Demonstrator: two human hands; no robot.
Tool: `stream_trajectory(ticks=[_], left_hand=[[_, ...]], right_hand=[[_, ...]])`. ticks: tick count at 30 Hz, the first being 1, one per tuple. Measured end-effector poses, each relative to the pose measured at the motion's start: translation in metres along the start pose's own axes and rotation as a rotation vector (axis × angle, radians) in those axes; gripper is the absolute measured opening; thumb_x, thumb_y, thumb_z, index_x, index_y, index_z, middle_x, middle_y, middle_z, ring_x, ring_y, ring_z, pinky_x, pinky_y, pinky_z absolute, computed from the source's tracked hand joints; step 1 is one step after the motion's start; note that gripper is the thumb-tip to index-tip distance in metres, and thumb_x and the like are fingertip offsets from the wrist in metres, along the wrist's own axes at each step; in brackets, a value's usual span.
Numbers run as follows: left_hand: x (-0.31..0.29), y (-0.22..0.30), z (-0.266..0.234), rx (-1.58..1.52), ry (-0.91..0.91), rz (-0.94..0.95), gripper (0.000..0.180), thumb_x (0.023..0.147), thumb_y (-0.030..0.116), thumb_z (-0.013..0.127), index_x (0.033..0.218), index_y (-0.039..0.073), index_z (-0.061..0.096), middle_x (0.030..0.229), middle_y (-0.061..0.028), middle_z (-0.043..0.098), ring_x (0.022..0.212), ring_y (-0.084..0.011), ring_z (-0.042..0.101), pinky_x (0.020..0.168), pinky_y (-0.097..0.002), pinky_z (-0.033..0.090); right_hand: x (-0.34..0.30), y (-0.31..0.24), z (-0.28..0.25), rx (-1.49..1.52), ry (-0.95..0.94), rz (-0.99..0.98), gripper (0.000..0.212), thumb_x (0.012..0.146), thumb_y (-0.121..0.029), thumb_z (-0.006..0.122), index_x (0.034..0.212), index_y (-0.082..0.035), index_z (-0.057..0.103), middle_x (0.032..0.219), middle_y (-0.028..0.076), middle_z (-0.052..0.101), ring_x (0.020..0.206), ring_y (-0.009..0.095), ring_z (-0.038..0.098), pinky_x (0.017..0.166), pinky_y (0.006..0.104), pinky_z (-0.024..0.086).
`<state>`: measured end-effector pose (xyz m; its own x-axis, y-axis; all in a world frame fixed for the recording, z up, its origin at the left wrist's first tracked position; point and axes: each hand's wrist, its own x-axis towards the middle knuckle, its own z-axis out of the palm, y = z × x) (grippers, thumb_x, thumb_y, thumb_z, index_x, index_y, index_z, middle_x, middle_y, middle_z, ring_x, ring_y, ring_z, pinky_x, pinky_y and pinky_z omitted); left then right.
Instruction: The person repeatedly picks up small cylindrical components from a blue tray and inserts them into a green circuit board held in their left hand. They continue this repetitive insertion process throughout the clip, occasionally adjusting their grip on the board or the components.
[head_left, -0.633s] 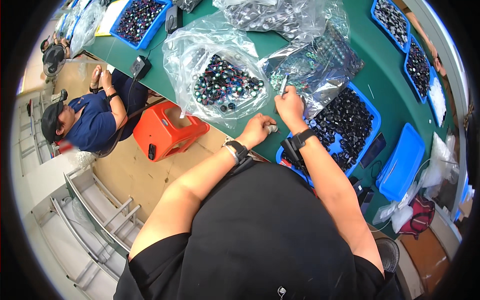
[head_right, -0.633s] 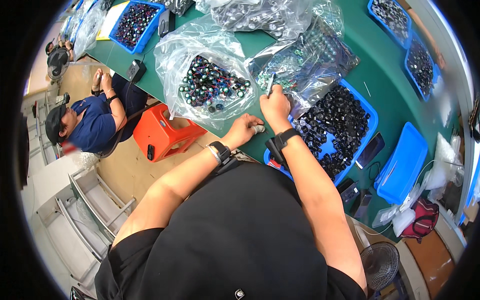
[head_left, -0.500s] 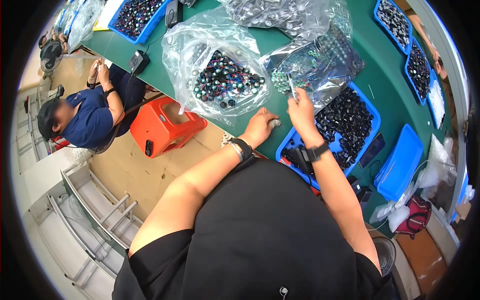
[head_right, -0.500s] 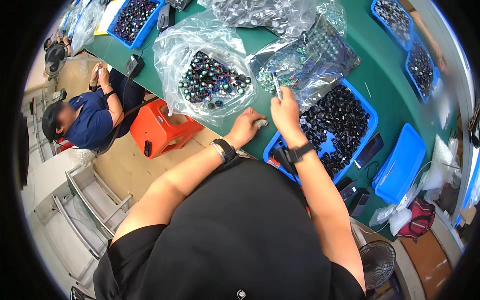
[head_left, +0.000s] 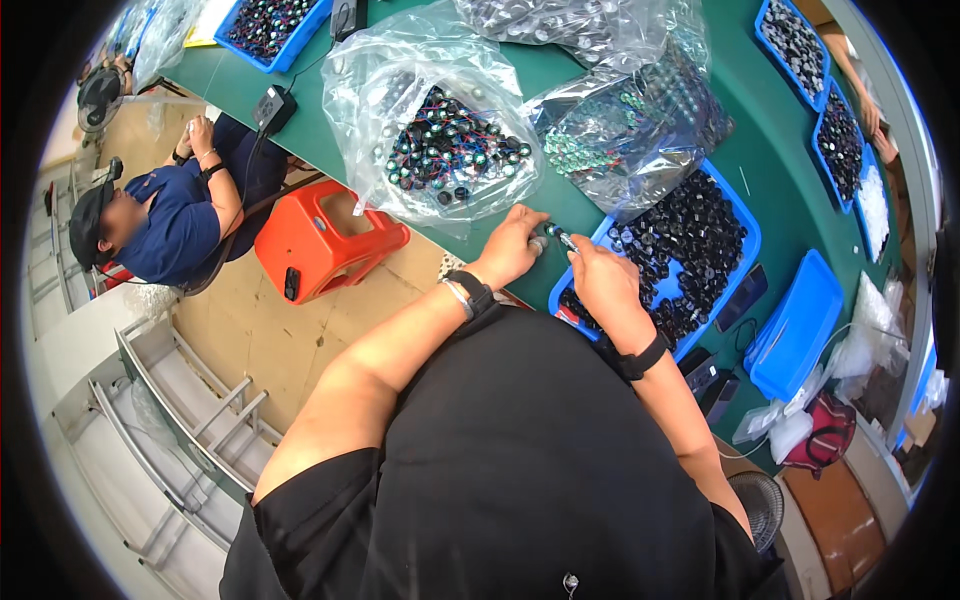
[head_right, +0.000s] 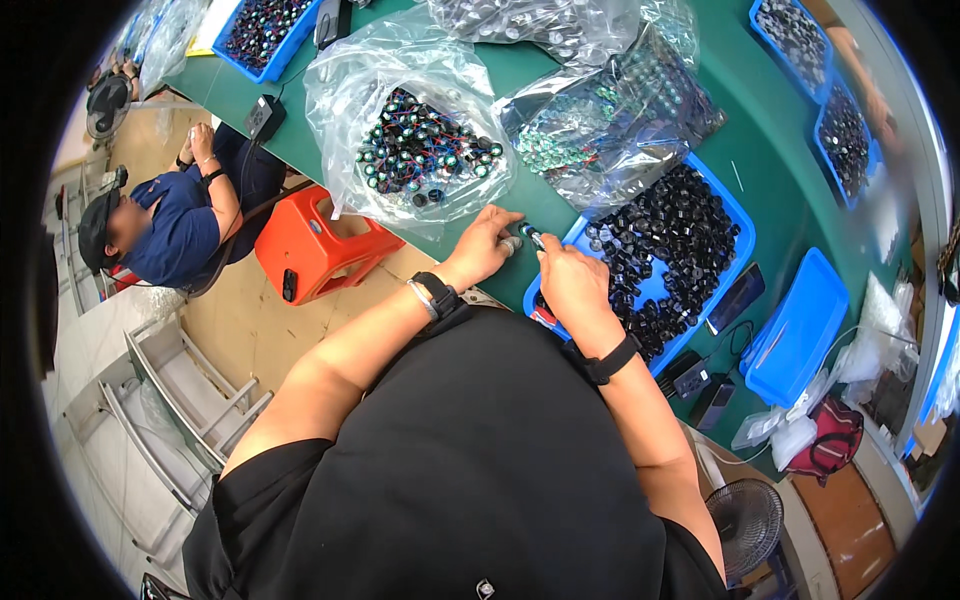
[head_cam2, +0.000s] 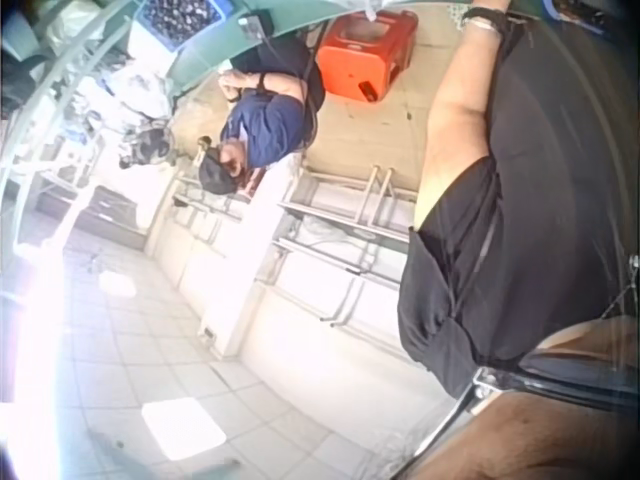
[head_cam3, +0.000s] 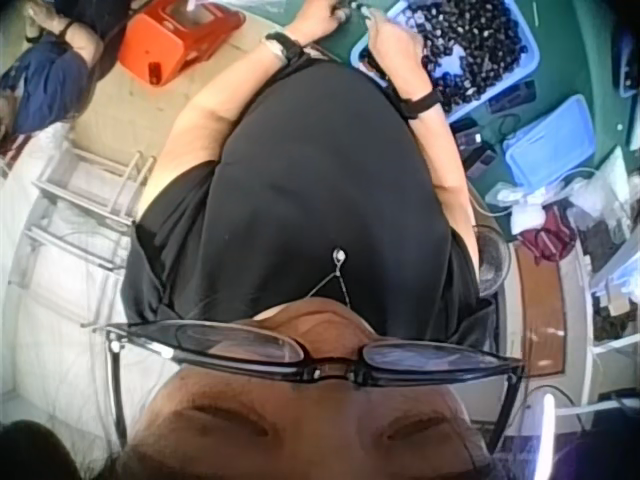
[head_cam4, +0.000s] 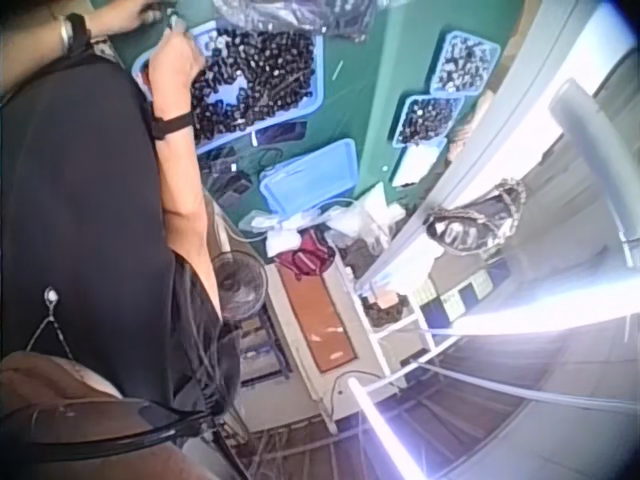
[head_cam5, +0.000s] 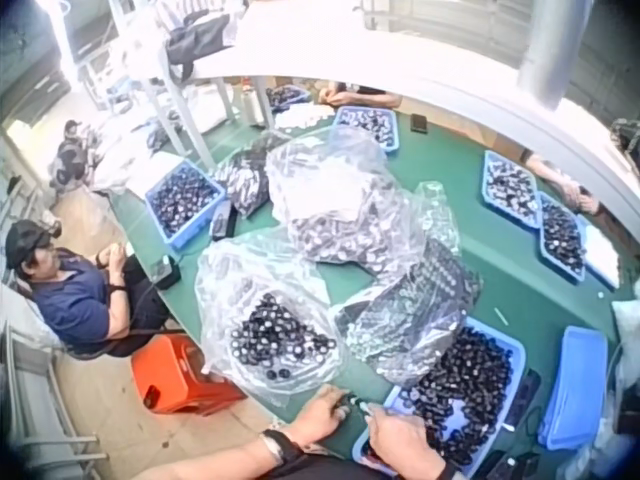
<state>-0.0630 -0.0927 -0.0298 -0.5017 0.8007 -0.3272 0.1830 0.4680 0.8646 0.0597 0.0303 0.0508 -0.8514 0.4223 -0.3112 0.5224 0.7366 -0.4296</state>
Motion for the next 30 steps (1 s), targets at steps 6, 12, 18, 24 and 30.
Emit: stream_trajectory(ticks=[6, 12, 18, 24, 30], left_hand=[[0.006, 0.0, 0.003, 0.106, 0.029, 0.017, 0.037, 0.076, -0.002, 0.061, 0.112, 0.008, 0.06, 0.095, -0.008, 0.049, 0.079, -0.0214, 0.055, 0.074, -0.0327, 0.046], [0.007, -0.002, 0.003, 0.097, 0.041, 0.03, 0.036, 0.076, -0.001, 0.062, 0.111, 0.009, 0.06, 0.095, -0.0075, 0.05, 0.08, -0.0223, 0.056, 0.073, -0.0337, 0.047], [0.008, -0.001, 0.0, 0.1, 0.021, 0.01, 0.037, 0.075, 0.0, 0.063, 0.11, 0.009, 0.06, 0.095, -0.0077, 0.051, 0.078, -0.023, 0.057, 0.072, -0.0348, 0.048], [0.007, 0.0, 0.001, 0.091, 0.03, -0.024, 0.037, 0.074, 0.002, 0.066, 0.109, 0.009, 0.059, 0.095, -0.0078, 0.052, 0.077, -0.0226, 0.058, 0.072, -0.0348, 0.048], [0.006, 0.01, -0.005, -0.037, -0.022, -0.001, 0.034, 0.076, 0.004, 0.064, 0.11, 0.005, 0.058, 0.097, -0.01, 0.058, 0.082, -0.024, 0.061, 0.075, -0.0356, 0.049]], right_hand=[[0.008, -0.006, 0.004, -0.068, 0.018, -0.033, 0.021, 0.086, -0.019, 0.054, 0.098, -0.004, 0.061, 0.069, 0.014, 0.064, 0.062, 0.032, 0.064, 0.059, 0.0419, 0.05], [0.014, -0.008, 0.007, -0.166, 0.002, -0.06, 0.016, 0.086, -0.018, 0.055, 0.092, -0.004, 0.061, 0.068, 0.012, 0.063, 0.06, 0.03, 0.064, 0.057, 0.0395, 0.05], [0.016, -0.004, 0.006, -0.095, 0.023, -0.048, 0.02, 0.086, -0.02, 0.054, 0.097, -0.004, 0.06, 0.073, 0.014, 0.064, 0.063, 0.03, 0.064, 0.059, 0.0399, 0.051], [0.012, 0.011, 0.003, 0.115, 0.002, 0.105, 0.027, 0.09, -0.024, 0.053, 0.103, -0.001, 0.058, 0.084, 0.018, 0.065, 0.074, 0.035, 0.064, 0.064, 0.0439, 0.049], [0.018, 0.01, 0.002, 0.58, 0.124, 0.271, 0.022, 0.082, -0.018, 0.066, 0.095, -0.001, 0.059, 0.078, 0.015, 0.063, 0.072, 0.032, 0.062, 0.067, 0.0389, 0.047]])
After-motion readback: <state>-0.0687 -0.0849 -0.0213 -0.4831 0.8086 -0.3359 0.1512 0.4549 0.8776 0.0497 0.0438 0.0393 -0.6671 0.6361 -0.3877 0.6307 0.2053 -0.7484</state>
